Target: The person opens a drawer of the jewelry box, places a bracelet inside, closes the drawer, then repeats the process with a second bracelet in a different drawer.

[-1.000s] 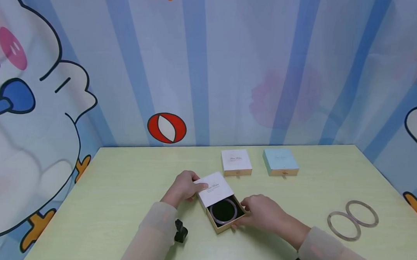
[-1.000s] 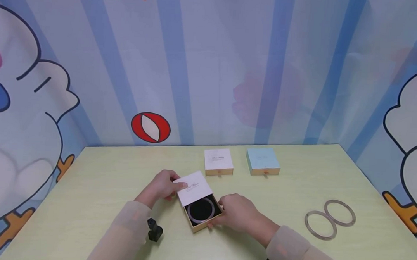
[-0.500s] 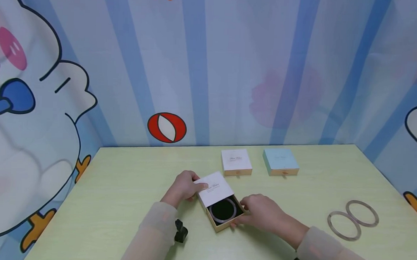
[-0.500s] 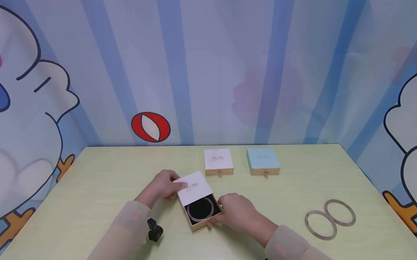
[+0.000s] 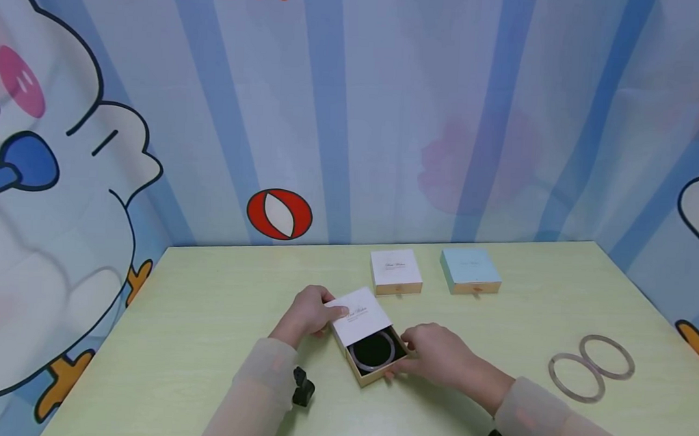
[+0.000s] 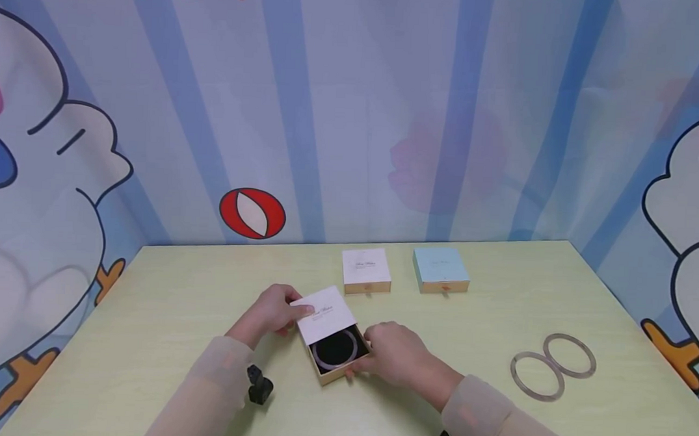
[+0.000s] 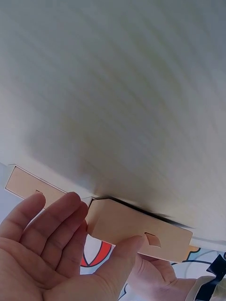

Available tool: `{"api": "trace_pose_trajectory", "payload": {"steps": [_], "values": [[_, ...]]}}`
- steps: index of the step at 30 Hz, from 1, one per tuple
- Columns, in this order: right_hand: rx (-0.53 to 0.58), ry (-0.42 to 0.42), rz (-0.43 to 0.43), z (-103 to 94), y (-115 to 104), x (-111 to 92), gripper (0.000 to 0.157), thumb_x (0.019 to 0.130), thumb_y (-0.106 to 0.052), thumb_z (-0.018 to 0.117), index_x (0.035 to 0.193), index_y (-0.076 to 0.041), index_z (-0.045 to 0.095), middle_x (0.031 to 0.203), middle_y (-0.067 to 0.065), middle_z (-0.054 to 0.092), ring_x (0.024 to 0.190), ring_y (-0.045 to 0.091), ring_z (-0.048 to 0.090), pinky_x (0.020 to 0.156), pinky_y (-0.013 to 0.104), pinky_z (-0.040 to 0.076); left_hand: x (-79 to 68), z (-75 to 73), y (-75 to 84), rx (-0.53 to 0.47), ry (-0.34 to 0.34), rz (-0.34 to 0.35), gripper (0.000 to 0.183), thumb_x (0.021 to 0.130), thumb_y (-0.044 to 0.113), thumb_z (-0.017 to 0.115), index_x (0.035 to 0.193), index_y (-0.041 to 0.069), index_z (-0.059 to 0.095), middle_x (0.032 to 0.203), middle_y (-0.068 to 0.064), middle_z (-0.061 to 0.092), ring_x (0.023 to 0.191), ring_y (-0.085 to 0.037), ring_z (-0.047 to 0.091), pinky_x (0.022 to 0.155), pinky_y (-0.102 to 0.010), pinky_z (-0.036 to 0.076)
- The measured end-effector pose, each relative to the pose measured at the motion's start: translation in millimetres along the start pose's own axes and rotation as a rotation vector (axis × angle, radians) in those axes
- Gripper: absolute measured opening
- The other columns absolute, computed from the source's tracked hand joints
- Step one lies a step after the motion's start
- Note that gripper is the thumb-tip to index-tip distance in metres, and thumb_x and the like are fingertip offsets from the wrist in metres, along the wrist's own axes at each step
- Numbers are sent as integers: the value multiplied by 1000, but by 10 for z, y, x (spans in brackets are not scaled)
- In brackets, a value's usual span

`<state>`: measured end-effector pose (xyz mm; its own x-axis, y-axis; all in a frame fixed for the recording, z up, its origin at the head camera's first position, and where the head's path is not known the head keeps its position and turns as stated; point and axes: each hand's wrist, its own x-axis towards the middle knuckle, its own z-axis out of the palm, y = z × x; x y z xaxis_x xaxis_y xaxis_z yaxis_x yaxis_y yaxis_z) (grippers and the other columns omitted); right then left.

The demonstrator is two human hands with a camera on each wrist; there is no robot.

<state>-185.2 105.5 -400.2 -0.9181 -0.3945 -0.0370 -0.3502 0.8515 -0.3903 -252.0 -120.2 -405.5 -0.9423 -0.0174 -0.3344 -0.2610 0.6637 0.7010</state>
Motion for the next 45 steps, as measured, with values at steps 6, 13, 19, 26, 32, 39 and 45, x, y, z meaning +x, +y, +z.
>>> {"api": "trace_pose_trajectory", "payload": {"steps": [6,13,19,26,32,39,45], "values": [[-5,3,2,-4,-5,20,36,72,-31,81,94,-4,71,86,6,69,77,15,61,69,36,51,-11,-8,0,1,-2,3,32,85,28,71,104,5,60,84,-8,54,60,-17,48,54,-25,44],[2,-15,26,-9,-12,49,45,72,-33,81,102,-2,70,91,8,70,81,17,63,71,37,52,-6,-5,-1,4,2,5,31,85,27,71,103,4,60,84,-8,54,60,-17,48,53,-25,44],[-1,-12,26,-1,-5,70,47,72,-34,81,104,-2,69,93,8,70,84,20,64,73,38,52,-7,1,1,9,7,-1,31,85,27,71,103,5,60,84,-8,54,59,-17,47,52,-25,43],[3,-18,29,6,-13,98,49,72,-34,81,107,-1,68,95,9,70,86,20,65,74,38,53,-16,3,14,1,9,-8,30,85,27,71,101,5,60,83,-8,53,58,-17,47,52,-25,43],[7,-26,32,16,-22,121,48,72,-33,81,107,-2,69,95,8,70,84,17,63,73,36,52,-22,-1,17,9,9,-2,31,84,27,72,103,5,60,87,-8,54,61,-17,48,52,-25,45],[4,-24,30,14,-28,133,50,72,-33,81,109,-2,68,97,8,70,86,19,63,74,37,52,-28,-4,17,14,11,5,32,84,27,72,103,4,60,89,-9,54,61,-17,48,52,-25,45],[12,-25,29,17,-18,159,51,73,-34,80,111,-3,67,98,8,69,87,18,63,74,36,52,-33,-5,20,14,13,3,32,84,27,72,104,4,60,90,-9,54,61,-17,48,52,-24,44]]}}
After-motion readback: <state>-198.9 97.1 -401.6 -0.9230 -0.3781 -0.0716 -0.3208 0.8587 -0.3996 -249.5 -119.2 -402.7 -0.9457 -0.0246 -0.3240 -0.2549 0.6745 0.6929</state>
